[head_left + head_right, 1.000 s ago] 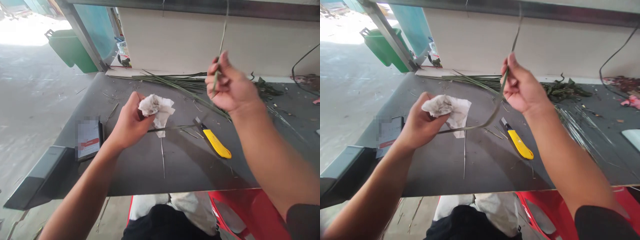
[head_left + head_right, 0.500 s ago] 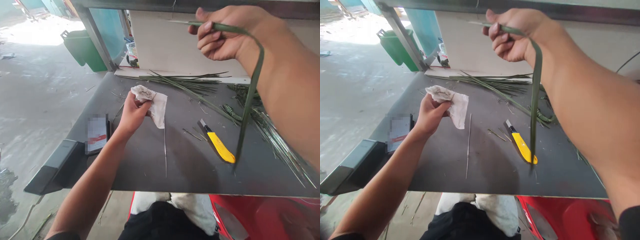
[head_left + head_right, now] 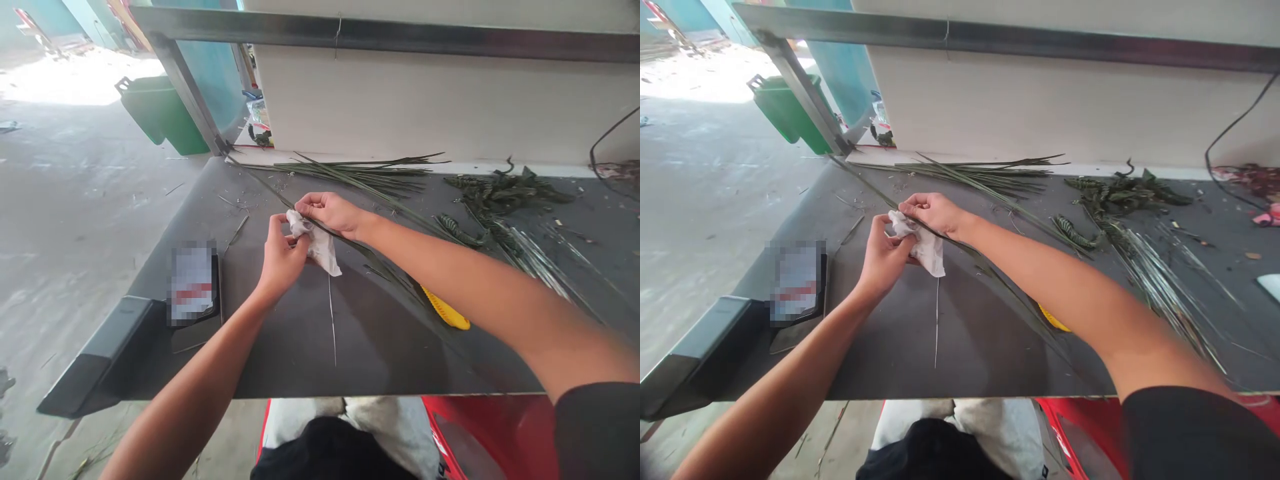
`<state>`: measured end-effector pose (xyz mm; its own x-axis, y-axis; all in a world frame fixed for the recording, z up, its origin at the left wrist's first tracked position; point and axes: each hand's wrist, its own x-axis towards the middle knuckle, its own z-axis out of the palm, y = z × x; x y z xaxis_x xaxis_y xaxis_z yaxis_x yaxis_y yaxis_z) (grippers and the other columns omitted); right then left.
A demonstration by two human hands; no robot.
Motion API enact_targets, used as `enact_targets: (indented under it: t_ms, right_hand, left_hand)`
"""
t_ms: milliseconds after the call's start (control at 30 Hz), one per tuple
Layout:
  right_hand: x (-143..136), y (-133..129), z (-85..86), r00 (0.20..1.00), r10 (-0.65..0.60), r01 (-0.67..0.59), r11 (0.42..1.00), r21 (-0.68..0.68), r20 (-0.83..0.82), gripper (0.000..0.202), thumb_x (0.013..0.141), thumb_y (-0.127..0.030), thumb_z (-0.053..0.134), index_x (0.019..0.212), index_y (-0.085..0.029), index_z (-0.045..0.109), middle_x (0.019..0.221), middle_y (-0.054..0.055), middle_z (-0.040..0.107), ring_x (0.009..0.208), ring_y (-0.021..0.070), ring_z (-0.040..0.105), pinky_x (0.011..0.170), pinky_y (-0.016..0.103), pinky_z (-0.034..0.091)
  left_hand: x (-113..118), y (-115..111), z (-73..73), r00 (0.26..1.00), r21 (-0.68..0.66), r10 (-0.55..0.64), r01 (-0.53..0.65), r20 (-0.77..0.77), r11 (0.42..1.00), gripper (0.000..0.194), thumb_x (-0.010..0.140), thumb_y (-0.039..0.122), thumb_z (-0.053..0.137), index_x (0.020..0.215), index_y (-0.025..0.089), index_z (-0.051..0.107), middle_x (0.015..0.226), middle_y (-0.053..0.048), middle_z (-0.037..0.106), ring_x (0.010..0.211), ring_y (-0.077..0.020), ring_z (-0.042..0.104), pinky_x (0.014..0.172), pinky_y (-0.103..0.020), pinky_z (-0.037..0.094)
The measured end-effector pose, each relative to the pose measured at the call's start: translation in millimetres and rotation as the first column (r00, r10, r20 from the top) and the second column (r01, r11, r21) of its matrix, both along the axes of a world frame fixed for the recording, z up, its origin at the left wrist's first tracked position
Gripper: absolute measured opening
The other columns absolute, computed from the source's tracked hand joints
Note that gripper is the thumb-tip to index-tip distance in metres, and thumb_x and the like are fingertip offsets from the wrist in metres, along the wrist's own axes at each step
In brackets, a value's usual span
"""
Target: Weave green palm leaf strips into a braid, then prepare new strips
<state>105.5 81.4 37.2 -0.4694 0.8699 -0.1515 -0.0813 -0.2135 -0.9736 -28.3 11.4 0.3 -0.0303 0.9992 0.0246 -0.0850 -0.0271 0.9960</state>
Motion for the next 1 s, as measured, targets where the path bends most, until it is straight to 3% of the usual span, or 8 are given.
enact_targets:
  t_ms: [167, 367, 533, 667, 833, 900, 1000]
  right_hand:
    - [2, 1, -11.2, 0.990, -0.060, 0.055, 0.998, -0.039, -0.130, 0.026, 0.075, -0.037, 0.087, 0.074, -0.020, 0.066, 0.069, -0.005, 0.066, 0.064, 0.0101, 0.058, 0.063, 0.023, 0.048]
    - [-5, -9, -23.2, 0.990, -0.112, 0.116, 0.992, 0.044, -0.082, 0.038, 0.061, -0.046, 0.092, 0.072, -0.020, 0.068, 0.069, -0.004, 0.064, 0.068, 0.0106, 0.058, 0.065, 0.023, 0.048]
    - [-4, -7, -27.9, 0.995, -0.103, 0.103, 0.990, 0.100, -0.008, 0.025, 0.073, -0.036, 0.086, 0.078, -0.019, 0.069, 0.074, -0.002, 0.067, 0.069, 0.0111, 0.058, 0.065, 0.023, 0.048]
    - [14, -11, -22.4, 0.981, -0.088, 0.051, 0.977, 0.207, 0.174, 0.019, 0.080, -0.031, 0.081, 0.088, -0.018, 0.070, 0.087, 0.004, 0.073, 0.079, 0.0143, 0.063, 0.072, 0.026, 0.051]
    - [51, -34, -13.6, 0.868, -0.133, -0.055, 0.931, 0.361, 0.477, 0.018, 0.081, -0.026, 0.078, 0.096, -0.019, 0.071, 0.095, 0.006, 0.077, 0.086, 0.0191, 0.069, 0.081, 0.032, 0.053]
    - [63, -43, -13.0, 0.843, -0.134, -0.065, 0.936, 0.346, 0.521, 0.020, 0.080, -0.028, 0.078, 0.098, -0.020, 0.072, 0.096, 0.007, 0.077, 0.088, 0.0209, 0.071, 0.083, 0.035, 0.054]
    - [72, -51, -13.8, 0.839, -0.035, -0.125, 0.959, 0.255, 0.543, 0.019, 0.080, -0.030, 0.077, 0.097, -0.021, 0.073, 0.091, 0.006, 0.078, 0.084, 0.0215, 0.073, 0.078, 0.035, 0.055]
  left_hand:
    - [3, 2, -3.9, 0.986, -0.010, -0.025, 0.027, 0.166, 1.000, 0.045, 0.079, 0.040, 0.078, 0.100, 0.021, 0.043, 0.077, 0.000, 0.071, 0.062, -0.0163, 0.071, 0.054, -0.030, 0.062]
    - [4, 5, -14.3, 0.993, 0.034, 0.010, -0.014, 0.118, 0.999, 0.049, 0.072, 0.045, 0.085, 0.090, 0.022, 0.046, 0.069, 0.004, 0.065, 0.056, -0.0130, 0.066, 0.051, -0.026, 0.059]
    - [6, 5, -18.6, 0.993, 0.001, 0.024, -0.025, 0.115, 1.000, 0.042, 0.075, 0.040, 0.082, 0.087, 0.022, 0.046, 0.065, 0.005, 0.062, 0.052, -0.0117, 0.062, 0.048, -0.024, 0.054]
    - [7, 6, -17.4, 0.989, -0.038, 0.084, -0.080, 0.123, 0.996, 0.037, 0.075, 0.033, 0.079, 0.090, 0.021, 0.047, 0.067, 0.004, 0.062, 0.052, -0.0105, 0.060, 0.047, -0.022, 0.049]
    - [4, 7, -15.0, 0.978, -0.069, 0.182, -0.176, 0.101, 0.982, 0.033, 0.076, 0.029, 0.075, 0.095, 0.020, 0.049, 0.075, 0.003, 0.065, 0.058, -0.0115, 0.062, 0.050, -0.022, 0.049]
    - [3, 7, -15.4, 0.975, -0.085, 0.205, -0.197, 0.091, 0.977, 0.034, 0.077, 0.030, 0.074, 0.097, 0.020, 0.048, 0.076, 0.002, 0.066, 0.060, -0.0130, 0.064, 0.051, -0.024, 0.051]
    - [2, 8, -17.4, 0.974, -0.083, 0.220, -0.214, 0.062, 0.973, 0.035, 0.077, 0.032, 0.075, 0.097, 0.021, 0.048, 0.075, 0.001, 0.068, 0.059, -0.0141, 0.064, 0.051, -0.025, 0.053]
